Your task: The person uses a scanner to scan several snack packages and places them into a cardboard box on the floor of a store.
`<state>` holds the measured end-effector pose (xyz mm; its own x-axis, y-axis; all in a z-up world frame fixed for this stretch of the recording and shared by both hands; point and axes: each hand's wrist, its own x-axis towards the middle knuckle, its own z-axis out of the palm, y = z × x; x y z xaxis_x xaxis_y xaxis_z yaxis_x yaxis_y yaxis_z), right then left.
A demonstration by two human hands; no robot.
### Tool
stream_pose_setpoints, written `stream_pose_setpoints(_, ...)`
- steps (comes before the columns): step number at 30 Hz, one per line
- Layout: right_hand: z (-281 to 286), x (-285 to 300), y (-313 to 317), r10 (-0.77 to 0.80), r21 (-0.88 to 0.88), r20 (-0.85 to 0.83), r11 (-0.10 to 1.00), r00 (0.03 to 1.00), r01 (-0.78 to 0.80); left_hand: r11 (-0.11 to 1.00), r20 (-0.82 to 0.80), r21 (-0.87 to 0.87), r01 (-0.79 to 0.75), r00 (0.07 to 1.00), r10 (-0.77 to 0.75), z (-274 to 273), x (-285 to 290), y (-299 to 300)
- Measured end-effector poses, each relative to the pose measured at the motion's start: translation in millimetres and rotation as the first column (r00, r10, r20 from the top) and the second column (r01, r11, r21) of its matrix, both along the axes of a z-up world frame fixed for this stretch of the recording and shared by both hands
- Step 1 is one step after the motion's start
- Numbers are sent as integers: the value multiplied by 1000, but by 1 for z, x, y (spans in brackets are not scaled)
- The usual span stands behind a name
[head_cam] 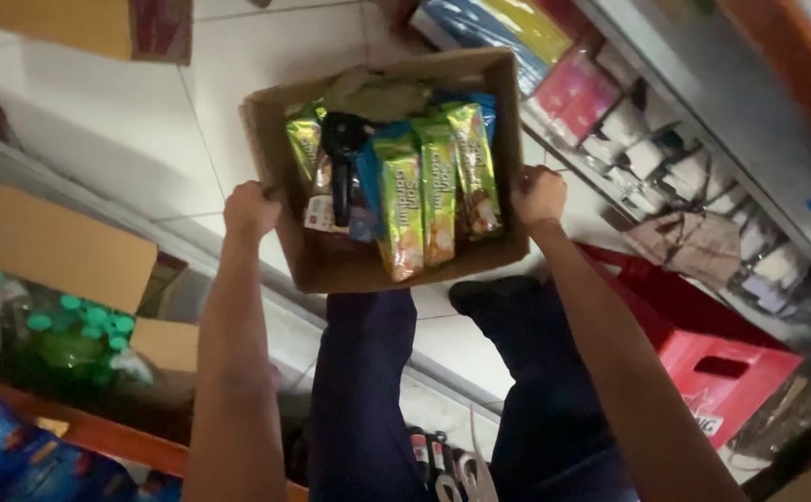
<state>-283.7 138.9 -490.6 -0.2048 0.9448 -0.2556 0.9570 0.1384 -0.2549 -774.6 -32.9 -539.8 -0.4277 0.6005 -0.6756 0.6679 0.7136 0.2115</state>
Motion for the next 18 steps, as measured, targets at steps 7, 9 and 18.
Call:
stream_pose_setpoints(7,-46,-82,6,100,-81,-53,991,994,-104,985,-22,30,-172,985,172,-36,-42,-79)
stream_pose_setpoints(9,-57,-96,10,135,-58,-70,989,988,-139,982,-6,25,-189,982,189,-42,-45,-91)
stream_pose_setpoints(18,-90,-127,52,186,-24,-71,982,980,-188,954,-89,158,-256,958,272,-66,-44,-71)
